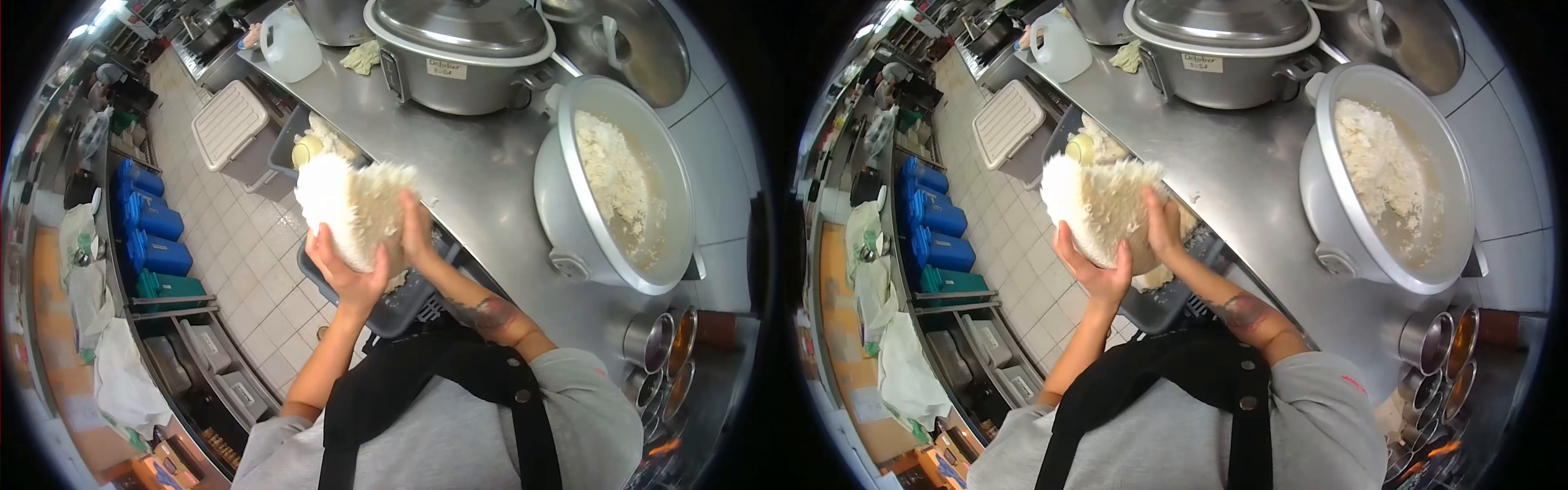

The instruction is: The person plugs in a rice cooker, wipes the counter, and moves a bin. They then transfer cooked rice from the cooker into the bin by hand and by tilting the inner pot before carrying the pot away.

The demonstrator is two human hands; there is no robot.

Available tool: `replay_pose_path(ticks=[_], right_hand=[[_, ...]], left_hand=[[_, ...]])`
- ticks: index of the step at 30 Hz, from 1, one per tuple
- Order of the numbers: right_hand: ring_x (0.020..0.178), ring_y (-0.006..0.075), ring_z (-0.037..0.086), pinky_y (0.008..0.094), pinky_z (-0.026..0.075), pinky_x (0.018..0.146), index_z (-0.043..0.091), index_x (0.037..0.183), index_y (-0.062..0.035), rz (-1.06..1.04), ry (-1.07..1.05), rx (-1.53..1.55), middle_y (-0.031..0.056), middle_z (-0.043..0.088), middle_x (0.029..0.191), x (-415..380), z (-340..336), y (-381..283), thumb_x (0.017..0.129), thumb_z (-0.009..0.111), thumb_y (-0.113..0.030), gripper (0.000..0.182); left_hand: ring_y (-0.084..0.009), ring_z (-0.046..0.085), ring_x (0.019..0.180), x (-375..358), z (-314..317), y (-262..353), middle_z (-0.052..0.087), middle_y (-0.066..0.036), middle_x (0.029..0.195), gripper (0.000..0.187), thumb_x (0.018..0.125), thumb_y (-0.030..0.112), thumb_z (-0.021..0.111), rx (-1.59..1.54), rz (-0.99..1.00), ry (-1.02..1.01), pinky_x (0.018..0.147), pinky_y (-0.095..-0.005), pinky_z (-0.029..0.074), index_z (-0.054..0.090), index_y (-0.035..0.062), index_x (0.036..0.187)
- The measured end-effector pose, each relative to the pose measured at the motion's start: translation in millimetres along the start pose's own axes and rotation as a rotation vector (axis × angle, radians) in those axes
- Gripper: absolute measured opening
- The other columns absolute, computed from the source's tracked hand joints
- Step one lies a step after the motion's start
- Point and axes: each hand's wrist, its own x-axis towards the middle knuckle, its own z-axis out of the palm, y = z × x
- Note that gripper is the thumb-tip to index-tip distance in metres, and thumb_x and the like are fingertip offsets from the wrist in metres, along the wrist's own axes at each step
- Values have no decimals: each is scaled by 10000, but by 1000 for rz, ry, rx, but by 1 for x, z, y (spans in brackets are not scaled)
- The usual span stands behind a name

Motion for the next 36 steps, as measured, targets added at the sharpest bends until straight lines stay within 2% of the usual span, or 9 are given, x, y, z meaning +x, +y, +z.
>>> replay_pose_path(ticks=[9, 16, 18, 19, 24, 28, 30, 34, 36], right_hand=[[1020, 351, 552, 395, 413, 880, 558, 1109, -14, 454, 379, -492, 203, 593, 1074, 13, -12, 134, 702, 656, -474, 622], [1041, 334, 548, 375, 424, 874, 486, 1184, -2, 112, 136, -929, 217, 556, 1143, 30, -57, 155, 697, 668, -351, 626], [1013, 332, 560, 380, 432, 865, 529, 1148, -34, 29, 90, -943, 220, 566, 1111, 27, -56, 147, 689, 676, -302, 552], [985, 317, 572, 374, 442, 846, 561, 1103, -49, -22, -41, -995, 212, 575, 1086, 23, -54, 131, 683, 673, -250, 479], [889, 263, 604, 346, 478, 754, 628, 945, -53, 64, -162, -996, 197, 600, 1001, 20, -53, 103, 660, 593, -36, 288], [887, 276, 603, 355, 475, 763, 634, 907, -44, 161, -324, -955, 185, 620, 939, 6, -58, 121, 656, 569, -7, 262], [916, 275, 596, 356, 470, 778, 639, 875, -48, -539, -426, -1148, 167, 618, 980, 0, -57, 123, 669, 559, -8, 225], [904, 303, 566, 378, 460, 795, 643, 886, -53, -338, -310, -973, 146, 583, 972, 31, -46, 50, 706, 581, -55, 190], [878, 312, 545, 392, 455, 795, 646, 881, -52, -440, -121, -1037, 133, 564, 913, 58, -50, 26, 736, 585, -82, 160]], left_hand=[[-382, 408, 1128, -111, 53, -153, 394, -246, 1208, 792, 715, 169, 658, -63, -736, -446, 971, -408, 324, 227, 21, 1362], [-342, 418, 1167, -136, 151, -225, 416, -242, 1258, 623, 761, 174, 605, -386, -844, -667, 1001, -369, 310, 365, -7, 1307], [-336, 452, 1159, -127, 155, -217, 452, -254, 1253, 523, 776, 165, 581, -546, -1077, -1009, 993, -346, 329, 447, -14, 1249], [-357, 529, 1063, -137, 150, -213, 523, -263, 1165, 449, 777, 188, 578, -70, -453, -898, 933, -335, 393, 519, -8, 1176], [-314, 644, 770, -142, 99, -224, 642, -211, 807, 207, 769, 166, 576, -63, -791, -928, 724, -362, 497, 668, 4, 859], [-300, 650, 701, -169, 62, -213, 636, -197, 722, 155, 770, 151, 577, -69, -938, -1330, 684, -387, 501, 685, 49, 814], [-305, 648, 758, -200, 50, -211, 647, -181, 742, 201, 776, 123, 550, 185, -761, -1252, 722, -383, 496, 663, 63, 931], [-306, 634, 864, -211, 19, -175, 639, -190, 937, 356, 789, 117, 528, 354, -728, -1107, 730, -422, 505, 562, 122, 1143], [-412, 606, 862, -228, 14, -169, 541, -239, 1103, 442, 777, 57, 493, 591, -137, -1044, 784, -506, 476, 488, 118, 1215]])
